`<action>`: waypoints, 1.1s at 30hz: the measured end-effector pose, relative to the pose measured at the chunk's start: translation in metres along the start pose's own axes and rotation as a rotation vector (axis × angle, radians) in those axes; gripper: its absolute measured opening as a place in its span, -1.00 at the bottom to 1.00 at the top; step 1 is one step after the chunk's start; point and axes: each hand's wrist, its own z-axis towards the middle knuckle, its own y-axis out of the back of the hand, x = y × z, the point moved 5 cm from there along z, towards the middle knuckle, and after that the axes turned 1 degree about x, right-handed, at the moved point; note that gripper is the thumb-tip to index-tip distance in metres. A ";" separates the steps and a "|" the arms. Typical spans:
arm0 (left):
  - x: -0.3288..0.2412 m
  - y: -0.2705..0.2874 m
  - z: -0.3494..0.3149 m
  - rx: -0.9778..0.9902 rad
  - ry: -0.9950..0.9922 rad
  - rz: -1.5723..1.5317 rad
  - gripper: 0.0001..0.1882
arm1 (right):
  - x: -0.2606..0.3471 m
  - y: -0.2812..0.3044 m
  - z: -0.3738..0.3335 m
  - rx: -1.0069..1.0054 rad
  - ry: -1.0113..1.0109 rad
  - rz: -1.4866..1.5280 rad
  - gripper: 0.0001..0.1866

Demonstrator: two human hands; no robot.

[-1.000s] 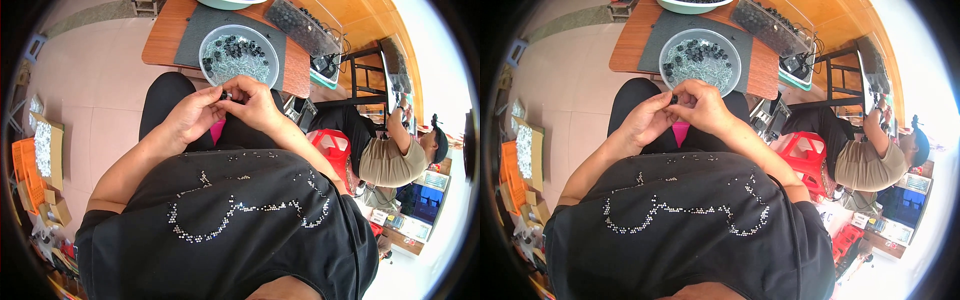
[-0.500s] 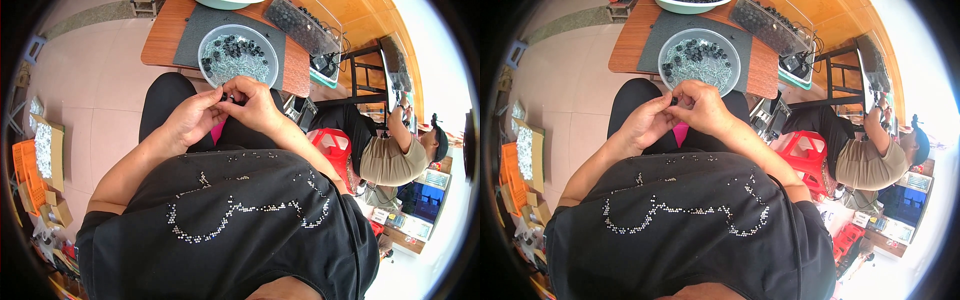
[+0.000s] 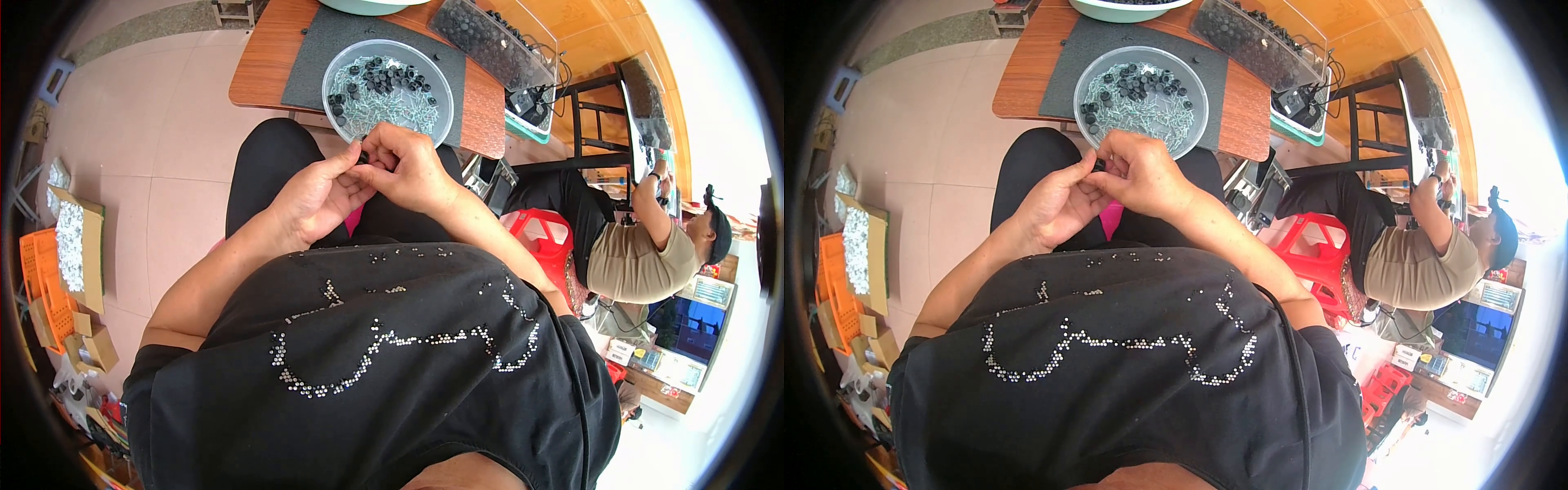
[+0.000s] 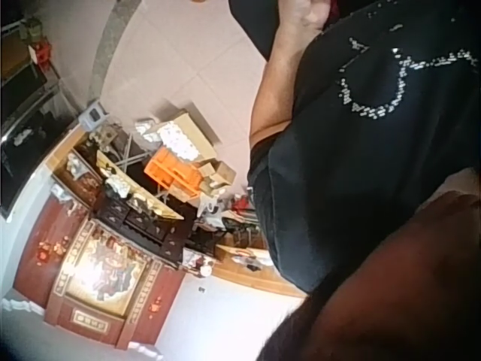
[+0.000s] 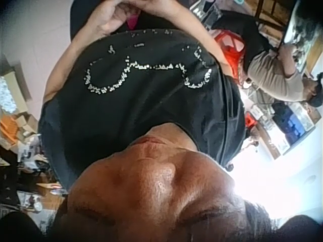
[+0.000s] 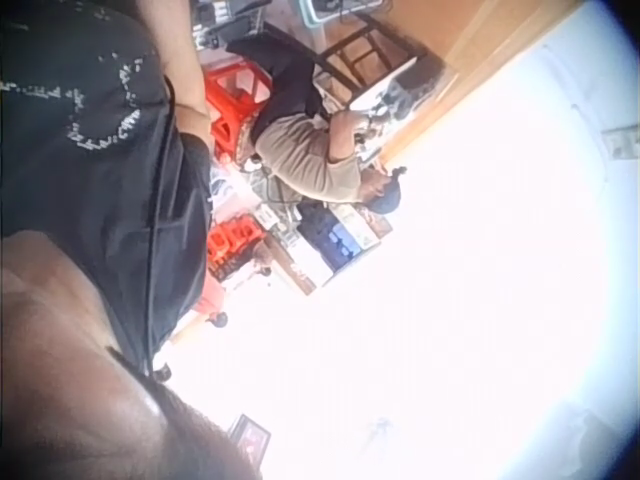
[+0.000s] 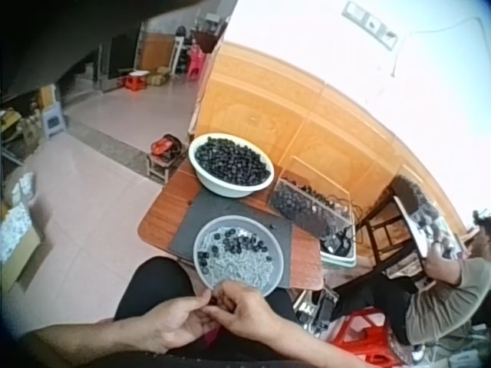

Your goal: The person assembles small black plastic buckle components by hand.

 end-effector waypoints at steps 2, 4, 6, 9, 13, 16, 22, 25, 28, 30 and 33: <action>0.000 -0.001 0.001 0.029 0.011 0.002 -0.67 | -0.001 0.001 0.001 0.018 -0.012 0.006 -0.74; -0.001 -0.001 0.001 0.036 0.011 0.021 -0.67 | -0.004 0.001 0.001 0.035 -0.023 0.014 -0.74; -0.002 0.001 0.002 0.042 0.012 0.040 -0.68 | -0.012 -0.002 0.000 0.095 -0.093 0.144 -0.71; -0.004 0.001 0.003 0.102 0.005 0.106 -0.69 | -0.018 -0.005 -0.001 0.126 -0.112 0.209 -0.70; -0.005 -0.001 0.003 0.093 -0.012 0.145 -0.70 | -0.018 -0.006 -0.002 0.134 -0.111 0.281 -0.69; -0.006 -0.005 0.002 0.098 -0.026 0.139 -0.70 | -0.015 -0.006 -0.002 0.097 -0.094 0.310 -0.72; -0.007 -0.005 0.001 0.111 -0.037 0.123 -0.70 | -0.009 0.000 -0.001 0.075 -0.113 0.239 -0.73; -0.006 -0.005 0.001 0.091 -0.039 0.092 -0.70 | -0.006 0.002 0.000 0.050 -0.096 0.146 -0.75; -0.006 -0.008 -0.003 0.044 -0.048 0.091 -0.69 | -0.002 0.003 0.000 0.017 0.000 0.075 -0.76; -0.005 -0.008 -0.003 0.016 -0.055 0.104 -0.68 | -0.001 0.001 0.000 0.027 0.021 0.049 -0.77; -0.003 -0.005 -0.004 -0.043 -0.062 0.145 -0.69 | -0.010 -0.002 0.000 0.043 0.048 0.043 -0.78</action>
